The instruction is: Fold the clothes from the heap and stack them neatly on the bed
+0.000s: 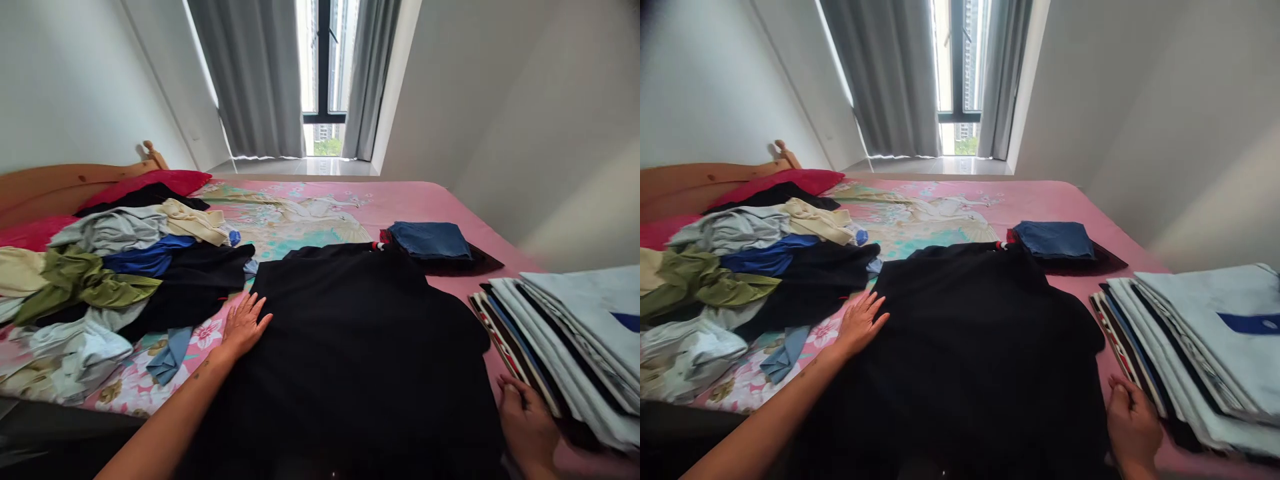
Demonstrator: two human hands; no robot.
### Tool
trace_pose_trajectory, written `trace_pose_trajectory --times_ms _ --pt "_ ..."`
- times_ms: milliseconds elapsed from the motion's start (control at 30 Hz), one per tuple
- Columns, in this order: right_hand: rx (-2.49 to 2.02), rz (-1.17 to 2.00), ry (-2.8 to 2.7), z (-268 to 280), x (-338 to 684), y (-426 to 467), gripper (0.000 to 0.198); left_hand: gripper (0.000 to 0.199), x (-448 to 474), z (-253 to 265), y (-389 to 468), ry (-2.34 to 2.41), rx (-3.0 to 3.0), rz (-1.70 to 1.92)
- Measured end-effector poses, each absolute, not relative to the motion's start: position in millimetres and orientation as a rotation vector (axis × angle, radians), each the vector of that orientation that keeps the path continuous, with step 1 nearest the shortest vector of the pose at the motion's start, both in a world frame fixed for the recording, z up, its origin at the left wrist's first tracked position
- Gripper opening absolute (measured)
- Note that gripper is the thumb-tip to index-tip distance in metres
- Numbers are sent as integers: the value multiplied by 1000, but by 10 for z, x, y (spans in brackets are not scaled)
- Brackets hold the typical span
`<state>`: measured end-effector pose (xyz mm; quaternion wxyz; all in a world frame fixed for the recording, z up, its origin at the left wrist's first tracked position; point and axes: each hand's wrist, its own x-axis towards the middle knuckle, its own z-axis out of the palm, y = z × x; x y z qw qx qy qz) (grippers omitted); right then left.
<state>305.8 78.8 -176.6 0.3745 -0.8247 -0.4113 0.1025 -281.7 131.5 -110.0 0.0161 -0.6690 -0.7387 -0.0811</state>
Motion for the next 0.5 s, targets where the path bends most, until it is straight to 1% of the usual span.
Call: trace_pose_trajectory --times_ms 100,233,400,500 --pt "-1985 192 -1088 -1790 3044 819 46 64 -2792 -1285 1323 -2391 -2072 -108" --pt "-1864 151 -1126 -1764 3020 859 48 69 -2876 -1454 1430 -2380 -2054 -61" --pt "-2002 226 -1126 -1591 2988 821 60 68 -2918 -1488 1525 -2326 -2058 -34" --pt "-2061 277 -1193 -1473 2981 803 58 69 -2926 -1491 1544 -2319 -2062 -2"
